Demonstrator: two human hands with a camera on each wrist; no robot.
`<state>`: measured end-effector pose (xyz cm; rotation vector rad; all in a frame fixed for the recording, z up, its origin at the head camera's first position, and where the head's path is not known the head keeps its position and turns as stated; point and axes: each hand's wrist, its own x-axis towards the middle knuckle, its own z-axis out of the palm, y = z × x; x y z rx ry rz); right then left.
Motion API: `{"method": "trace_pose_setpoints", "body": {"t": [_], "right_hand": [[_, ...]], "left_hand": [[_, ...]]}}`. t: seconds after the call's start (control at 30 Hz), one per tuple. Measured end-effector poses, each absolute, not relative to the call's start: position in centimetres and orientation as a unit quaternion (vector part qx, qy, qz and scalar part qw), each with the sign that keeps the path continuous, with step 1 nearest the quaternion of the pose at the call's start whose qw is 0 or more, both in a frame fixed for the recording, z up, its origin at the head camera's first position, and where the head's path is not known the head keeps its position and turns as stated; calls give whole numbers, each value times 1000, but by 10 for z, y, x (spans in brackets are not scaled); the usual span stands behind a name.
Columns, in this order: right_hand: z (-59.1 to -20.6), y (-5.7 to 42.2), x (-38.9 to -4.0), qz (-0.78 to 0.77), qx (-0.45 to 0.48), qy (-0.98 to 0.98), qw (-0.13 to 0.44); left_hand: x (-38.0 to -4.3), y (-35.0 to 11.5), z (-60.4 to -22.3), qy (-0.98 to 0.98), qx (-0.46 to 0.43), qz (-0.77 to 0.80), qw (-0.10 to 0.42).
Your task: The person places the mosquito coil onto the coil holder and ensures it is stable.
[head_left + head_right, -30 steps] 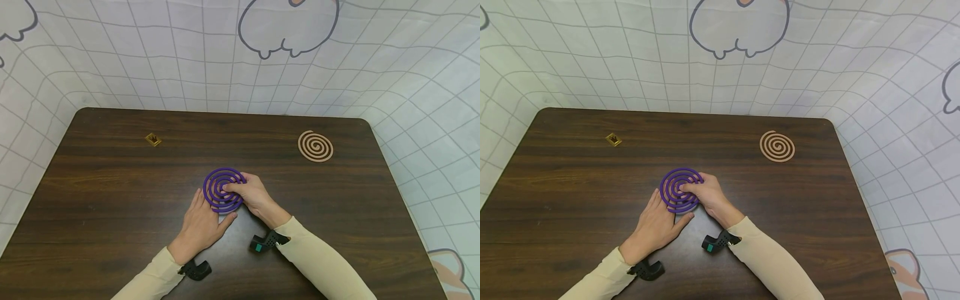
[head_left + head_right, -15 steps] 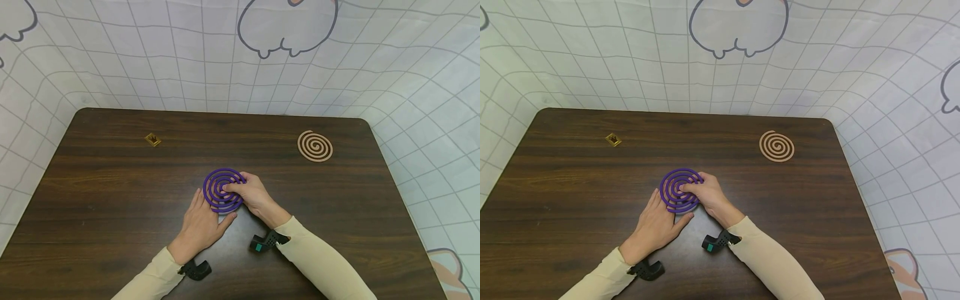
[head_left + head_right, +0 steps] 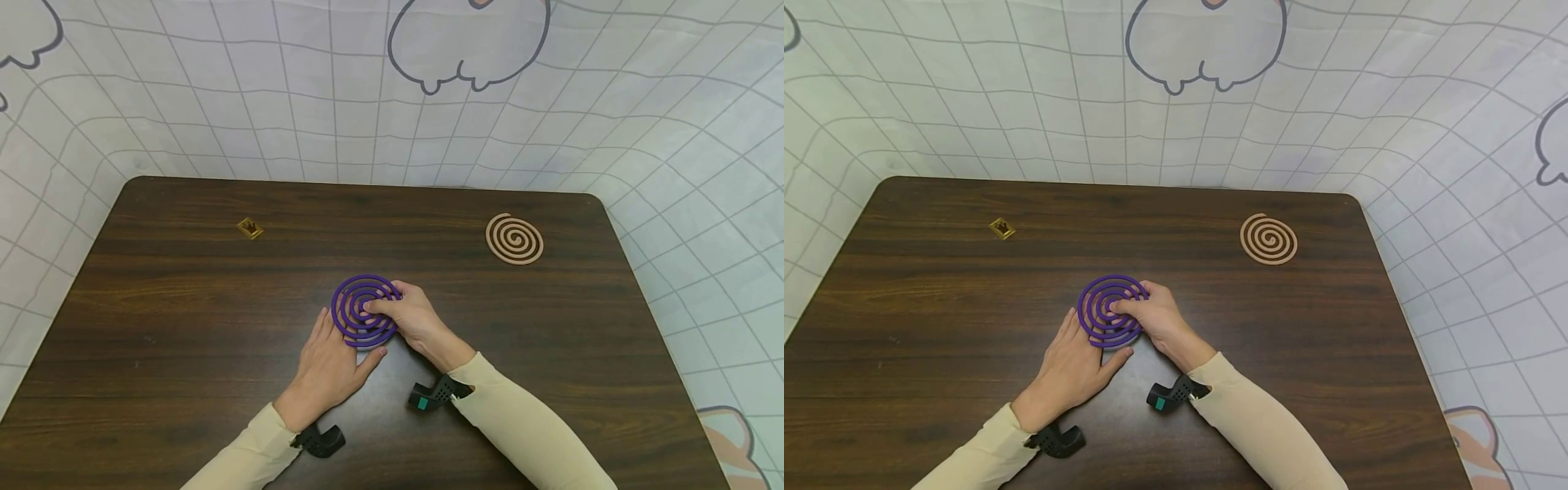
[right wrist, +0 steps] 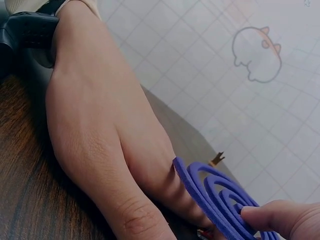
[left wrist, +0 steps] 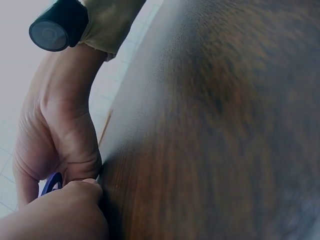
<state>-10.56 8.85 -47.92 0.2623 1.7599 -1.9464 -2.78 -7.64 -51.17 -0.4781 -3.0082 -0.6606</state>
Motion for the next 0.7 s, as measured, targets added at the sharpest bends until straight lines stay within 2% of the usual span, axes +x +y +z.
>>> {"method": "trace_pose_setpoints", "body": {"t": [0.47, 0.7], "right_hand": [[-480, 87, -107, -710, 95, 652, 247], [-480, 88, -108, -711, 104, 648, 253]], "left_hand": [[-28, -76, -513, -964, -154, -213, 21], [-28, -76, -513, -967, -149, -207, 1]]}}
